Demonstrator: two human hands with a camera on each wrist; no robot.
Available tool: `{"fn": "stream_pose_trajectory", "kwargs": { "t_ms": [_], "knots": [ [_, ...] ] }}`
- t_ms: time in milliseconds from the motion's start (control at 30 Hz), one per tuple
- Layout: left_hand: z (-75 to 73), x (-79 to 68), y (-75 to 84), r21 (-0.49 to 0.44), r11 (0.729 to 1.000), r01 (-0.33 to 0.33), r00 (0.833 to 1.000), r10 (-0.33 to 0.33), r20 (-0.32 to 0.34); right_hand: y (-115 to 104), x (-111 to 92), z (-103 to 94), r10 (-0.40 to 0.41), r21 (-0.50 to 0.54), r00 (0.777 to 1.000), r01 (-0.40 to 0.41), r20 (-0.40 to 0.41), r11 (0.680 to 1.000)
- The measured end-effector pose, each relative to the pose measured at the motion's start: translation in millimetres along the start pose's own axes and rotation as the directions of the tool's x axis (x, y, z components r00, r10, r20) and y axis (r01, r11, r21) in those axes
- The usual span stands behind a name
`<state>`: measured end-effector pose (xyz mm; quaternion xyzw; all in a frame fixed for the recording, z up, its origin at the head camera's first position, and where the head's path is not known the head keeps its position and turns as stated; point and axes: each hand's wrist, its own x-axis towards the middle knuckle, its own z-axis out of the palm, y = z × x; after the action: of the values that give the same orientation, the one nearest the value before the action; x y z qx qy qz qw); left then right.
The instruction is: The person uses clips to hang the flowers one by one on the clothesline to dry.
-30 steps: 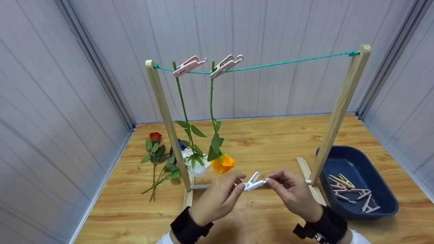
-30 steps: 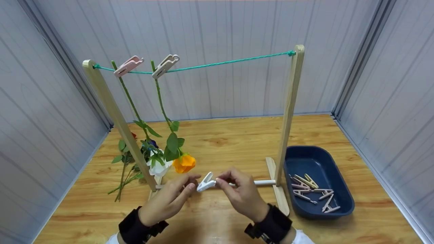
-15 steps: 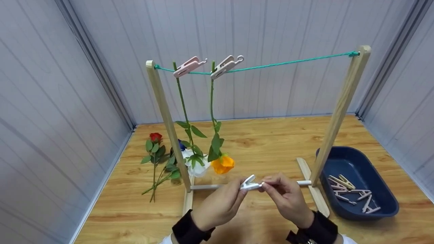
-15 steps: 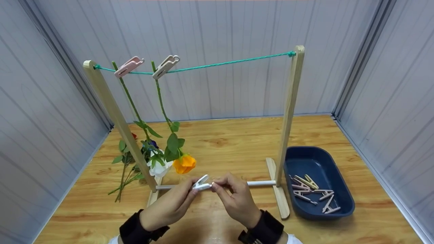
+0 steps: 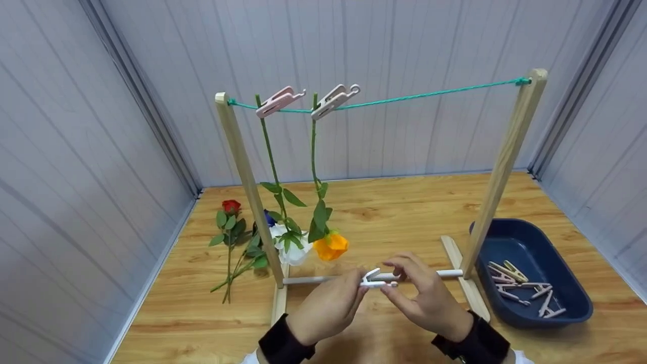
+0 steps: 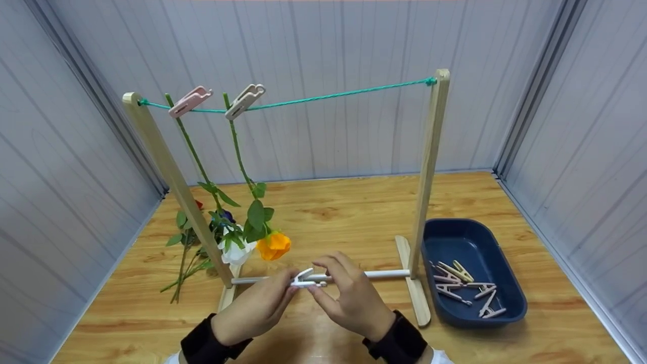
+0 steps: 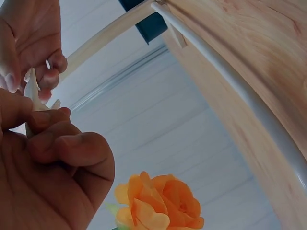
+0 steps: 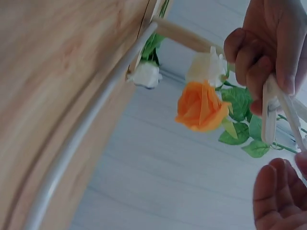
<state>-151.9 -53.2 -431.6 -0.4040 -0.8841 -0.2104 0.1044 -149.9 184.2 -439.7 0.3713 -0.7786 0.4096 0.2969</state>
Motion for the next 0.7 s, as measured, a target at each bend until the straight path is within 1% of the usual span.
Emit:
{"fn": "stream_pose_trajectory", "kwargs": {
  "t_ms": [100, 167, 233, 333, 400, 533, 633, 700],
  "knots": [
    [2.9, -0.6, 0.9, 0.069, 0.996, -0.054, 0.998, 0.056, -0.031, 1.5, 0.6, -4.5, -0.006, -0.111, 0.995, 0.017, 0.099, 0.994],
    [4.8, -0.4, 1.1, 0.102, 0.992, -0.079, 0.996, 0.083, -0.043, 3.4, 1.0, -6.4, -0.014, -0.159, 0.987, 0.04, 0.16, 0.987],
    [6.2, 0.0, 1.7, 0.129, 0.988, -0.083, 0.995, 0.089, -0.041, 5.7, 0.9, -7.5, -0.03, -0.185, 0.978, 0.069, 0.208, 0.98],
    [8.2, 0.1, 2.7, 0.158, 0.984, -0.085, 0.996, 0.089, -0.021, 8.6, -0.4, -9.0, -0.048, -0.212, 0.963, 0.106, 0.264, 0.972],
    [9.2, -0.4, 3.6, 0.175, 0.98, -0.094, 0.995, 0.098, -0.013, 9.3, -1.5, -9.9, -0.058, -0.226, 0.955, 0.127, 0.29, 0.966],
    [12.1, -1.6, 3.3, 0.209, 0.97, -0.128, 0.99, 0.136, -0.025, 9.2, -2.4, -10.5, -0.069, -0.226, 0.945, 0.147, 0.32, 0.963],
    [14.7, -1.3, 0.9, 0.205, 0.968, -0.142, 0.988, 0.151, -0.032, 9.1, -2.2, -10.2, -0.076, -0.227, 0.943, 0.156, 0.324, 0.962],
    [16.3, -0.4, -1.5, 0.192, 0.971, -0.145, 0.988, 0.154, -0.03, 9.3, -2.0, -9.8, -0.092, -0.244, 0.944, 0.175, 0.318, 0.954]
  ]
}}
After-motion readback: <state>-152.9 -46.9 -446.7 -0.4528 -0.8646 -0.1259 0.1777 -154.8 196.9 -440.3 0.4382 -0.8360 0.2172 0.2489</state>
